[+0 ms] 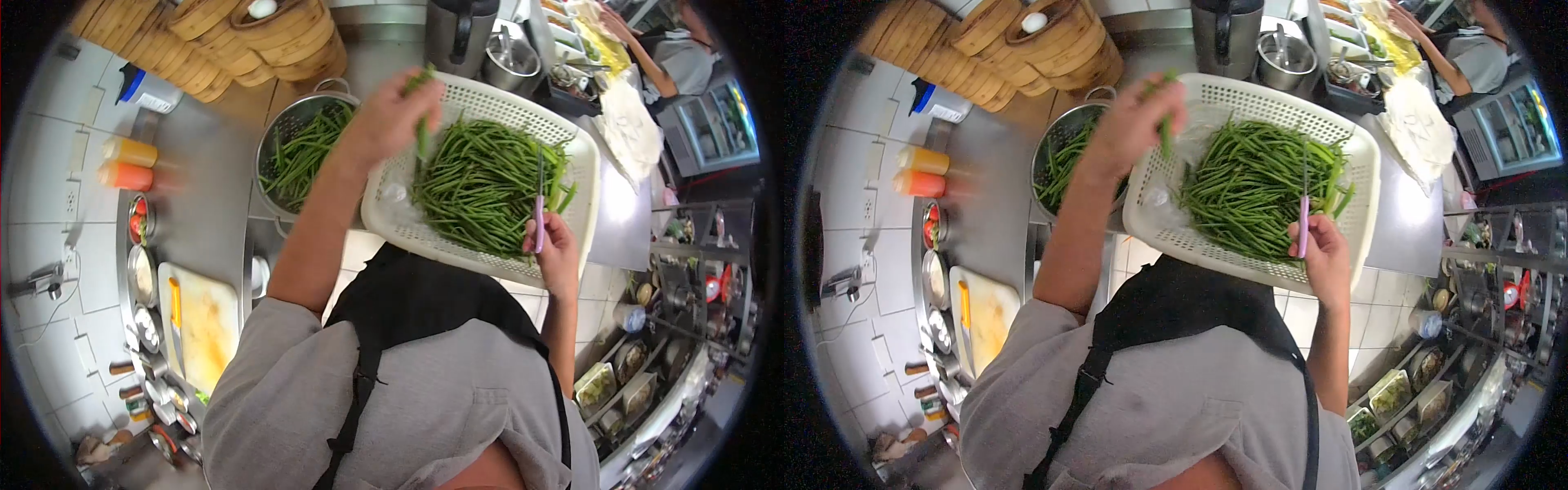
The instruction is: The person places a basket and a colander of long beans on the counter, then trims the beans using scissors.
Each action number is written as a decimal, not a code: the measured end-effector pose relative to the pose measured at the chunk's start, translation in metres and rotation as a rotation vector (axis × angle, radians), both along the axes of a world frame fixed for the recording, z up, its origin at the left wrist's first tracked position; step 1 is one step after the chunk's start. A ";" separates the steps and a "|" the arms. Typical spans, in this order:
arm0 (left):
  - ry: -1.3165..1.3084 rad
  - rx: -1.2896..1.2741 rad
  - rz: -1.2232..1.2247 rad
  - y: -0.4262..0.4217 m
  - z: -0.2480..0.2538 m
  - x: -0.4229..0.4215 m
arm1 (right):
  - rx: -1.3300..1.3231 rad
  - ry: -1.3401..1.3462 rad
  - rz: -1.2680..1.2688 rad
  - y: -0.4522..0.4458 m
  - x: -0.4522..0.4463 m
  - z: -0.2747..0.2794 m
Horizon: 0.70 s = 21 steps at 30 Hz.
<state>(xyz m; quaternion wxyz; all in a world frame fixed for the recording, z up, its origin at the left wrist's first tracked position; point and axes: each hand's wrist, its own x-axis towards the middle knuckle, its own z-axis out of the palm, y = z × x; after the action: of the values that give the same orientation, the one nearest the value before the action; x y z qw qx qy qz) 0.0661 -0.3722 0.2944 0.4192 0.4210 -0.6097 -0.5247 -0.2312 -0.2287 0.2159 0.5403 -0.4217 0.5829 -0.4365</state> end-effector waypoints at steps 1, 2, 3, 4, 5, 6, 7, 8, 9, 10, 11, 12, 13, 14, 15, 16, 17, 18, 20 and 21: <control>-0.052 0.055 0.103 0.000 0.010 0.020 | 0.005 0.013 0.014 0.000 0.000 0.001; -0.104 0.108 0.204 -0.001 0.016 0.041 | 0.009 0.027 0.026 0.000 -0.001 -0.001; -0.114 0.114 0.209 -0.005 0.017 0.064 | 0.010 0.031 0.024 -0.001 -0.002 -0.003; -0.348 0.108 0.086 -0.011 0.016 0.087 | 0.014 0.022 0.027 -0.001 -0.003 -0.006; -0.579 0.102 -0.041 -0.012 0.014 0.107 | -0.007 0.017 0.041 -0.002 -0.004 -0.008; -0.587 0.107 -0.038 -0.009 0.006 0.124 | -0.029 0.012 0.055 -0.002 -0.004 -0.010; -0.833 0.050 0.063 -0.005 -0.003 0.138 | -0.037 0.024 0.056 -0.002 -0.004 -0.008; -1.078 -0.010 0.164 -0.004 -0.012 0.148 | -0.035 0.017 0.058 -0.003 -0.004 -0.007; -1.118 -0.009 0.211 0.006 0.003 0.147 | -0.023 0.022 0.055 -0.003 -0.004 -0.006; -1.124 -0.006 0.212 0.007 0.001 0.153 | -0.010 0.028 0.053 -0.003 -0.003 -0.006; -1.054 -0.002 0.251 0.008 -0.002 0.160 | -0.001 0.001 0.040 -0.002 -0.001 -0.004; -0.982 0.000 0.291 0.009 -0.003 0.164 | -0.001 -0.002 0.043 -0.002 -0.001 -0.005; -0.982 0.001 0.294 0.011 -0.004 0.164 | 0.004 0.015 0.058 -0.003 -0.003 -0.007; -0.990 0.013 0.308 0.014 -0.006 0.161 | 0.006 0.036 0.071 -0.003 -0.005 -0.007; -0.996 0.022 0.323 0.015 -0.007 0.155 | 0.005 0.060 0.070 -0.004 -0.006 -0.009; -0.991 0.018 0.326 0.018 -0.009 0.146 | -0.001 0.065 0.070 -0.004 -0.006 -0.010; -0.985 -0.009 0.301 0.022 -0.012 0.134 | -0.015 0.056 0.071 -0.003 -0.006 -0.011; -0.980 -0.035 0.276 0.023 -0.015 0.126 | -0.030 0.047 0.073 -0.003 -0.006 -0.010; -0.916 -0.209 0.254 0.017 -0.046 0.123 | -0.031 0.058 0.059 -0.002 -0.004 -0.007; -0.913 -0.283 0.300 0.014 -0.052 0.115 | -0.007 0.058 0.056 -0.002 -0.004 -0.006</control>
<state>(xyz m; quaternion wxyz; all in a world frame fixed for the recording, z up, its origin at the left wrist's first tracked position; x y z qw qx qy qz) 0.1814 -0.3582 0.2424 0.2337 0.6298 -0.7287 -0.1331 -0.2351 -0.2309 0.2096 0.5334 -0.4522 0.5848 -0.4110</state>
